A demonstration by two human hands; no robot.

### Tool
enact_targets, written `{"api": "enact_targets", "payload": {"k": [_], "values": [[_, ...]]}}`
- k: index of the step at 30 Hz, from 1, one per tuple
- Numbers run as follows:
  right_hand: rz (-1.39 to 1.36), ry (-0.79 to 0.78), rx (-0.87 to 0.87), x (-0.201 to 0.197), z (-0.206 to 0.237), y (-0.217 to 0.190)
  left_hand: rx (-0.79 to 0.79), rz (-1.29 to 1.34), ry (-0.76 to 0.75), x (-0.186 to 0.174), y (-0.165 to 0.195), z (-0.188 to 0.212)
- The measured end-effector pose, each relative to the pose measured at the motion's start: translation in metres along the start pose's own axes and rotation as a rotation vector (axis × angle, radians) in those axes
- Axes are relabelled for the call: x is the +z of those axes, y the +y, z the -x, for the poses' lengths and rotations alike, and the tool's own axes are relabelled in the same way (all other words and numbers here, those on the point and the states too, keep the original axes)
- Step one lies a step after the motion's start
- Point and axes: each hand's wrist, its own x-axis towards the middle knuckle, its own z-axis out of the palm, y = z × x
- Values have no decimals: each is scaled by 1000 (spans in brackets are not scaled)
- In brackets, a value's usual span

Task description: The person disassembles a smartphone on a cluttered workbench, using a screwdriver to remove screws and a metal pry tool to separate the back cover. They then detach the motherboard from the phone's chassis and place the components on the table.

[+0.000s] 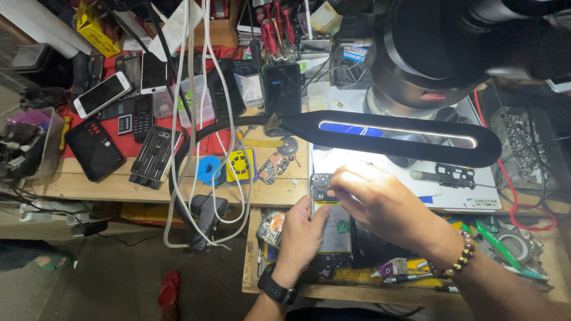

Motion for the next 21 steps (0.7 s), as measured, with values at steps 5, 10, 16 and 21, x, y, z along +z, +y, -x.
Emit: {"api": "enact_targets", "payload": {"k": [5, 10, 16, 21], "values": [[248, -348, 163, -1, -24, -8, 22, -70, 24, 0, -1, 3], [41, -313, -70, -3, -41, -12, 29, -267, 63, -3, -3, 2], [271, -394, 37, -6, -46, -15, 64, -164, 60, -5, 0, 5], [188, -291, -125, -11, -46, -16, 55, -115, 41, -6, 1, 5]]}}
